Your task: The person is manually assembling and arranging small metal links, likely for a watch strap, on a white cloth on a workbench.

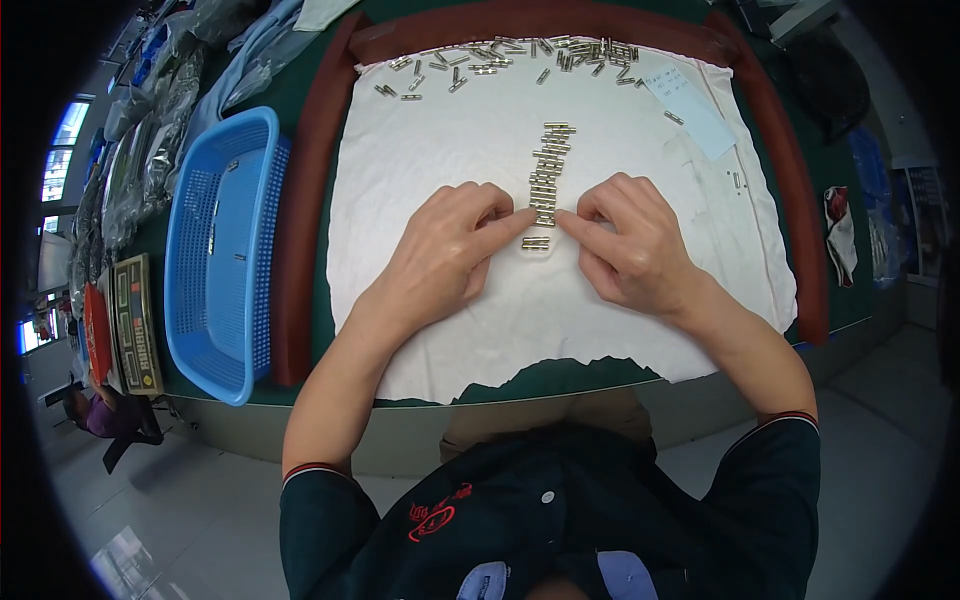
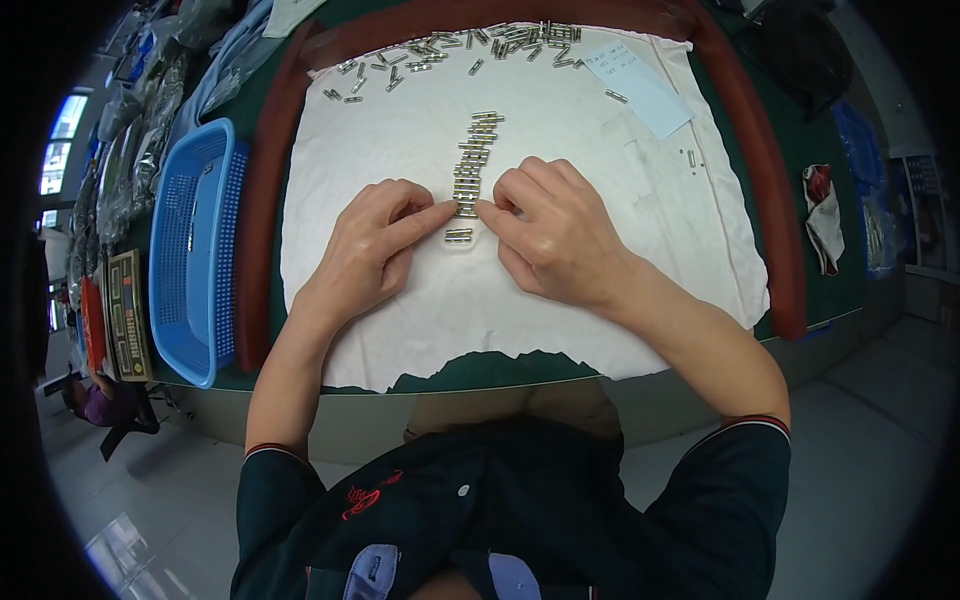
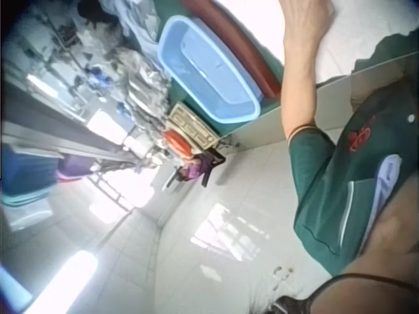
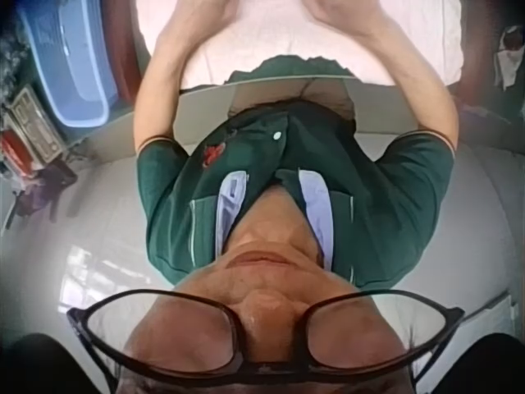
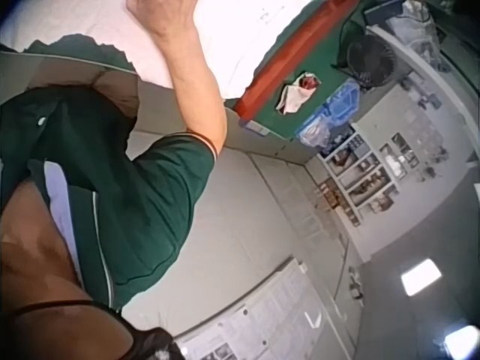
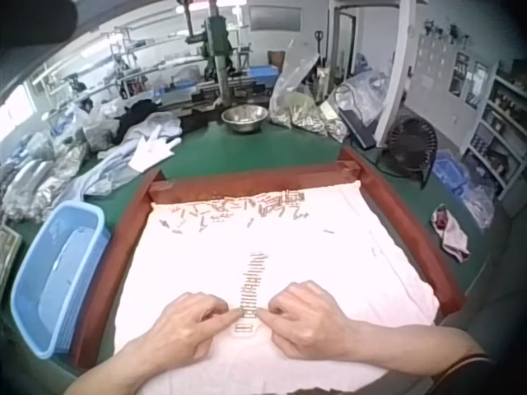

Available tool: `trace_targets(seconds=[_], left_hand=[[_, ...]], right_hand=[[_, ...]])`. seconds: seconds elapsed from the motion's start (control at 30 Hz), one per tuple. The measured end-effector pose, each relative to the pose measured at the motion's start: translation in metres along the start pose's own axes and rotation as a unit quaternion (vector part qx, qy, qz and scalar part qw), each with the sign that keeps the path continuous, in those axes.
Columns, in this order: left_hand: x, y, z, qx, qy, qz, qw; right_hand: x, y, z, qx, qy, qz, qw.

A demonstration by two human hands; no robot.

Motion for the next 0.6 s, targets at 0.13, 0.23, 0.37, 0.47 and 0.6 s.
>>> trace_targets(seconds=[0.13,0.23,0.37,0.47,0.6], left_hand=[[-0.0002,-0.0005,-0.0016,0.007,0.003,0.002,1.0],[-0.001,-0.0008,-0.0015,0.001,0.011,-0.003,1.0],[-0.0018,-0.0022,-0.0006,0.013,0.004,-0.011,1.0],[-0.0043,-0.0025,-0.0002,0.02,-0.002,-0.011,1.0],[-0.0042,0.0005,0.0001,0.018,-0.031,0.005,0.999]], right_hand=[[0.0025,0.0006,-0.0016,-0.009,0.019,0.005,1.0],[0.0035,0.0008,-0.0025,-0.017,0.024,0.016,0.999],[0.0019,0.0024,-0.0014,-0.026,0.044,0.032,0.998],[-0.0016,0.0036,0.0015,-0.024,0.033,0.036,0.999],[-0.0006,-0.0018,-0.0011,0.004,0.014,0.003,1.0]])
Point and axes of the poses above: each hand's wrist, its own z-axis towards the middle knuckle, its own x-axis out of the palm, y = z × x, the point moved 4 cm from there along z, towards the middle knuckle, and after that the axes turned 10 degrees about -y, right-handed, at the moved point
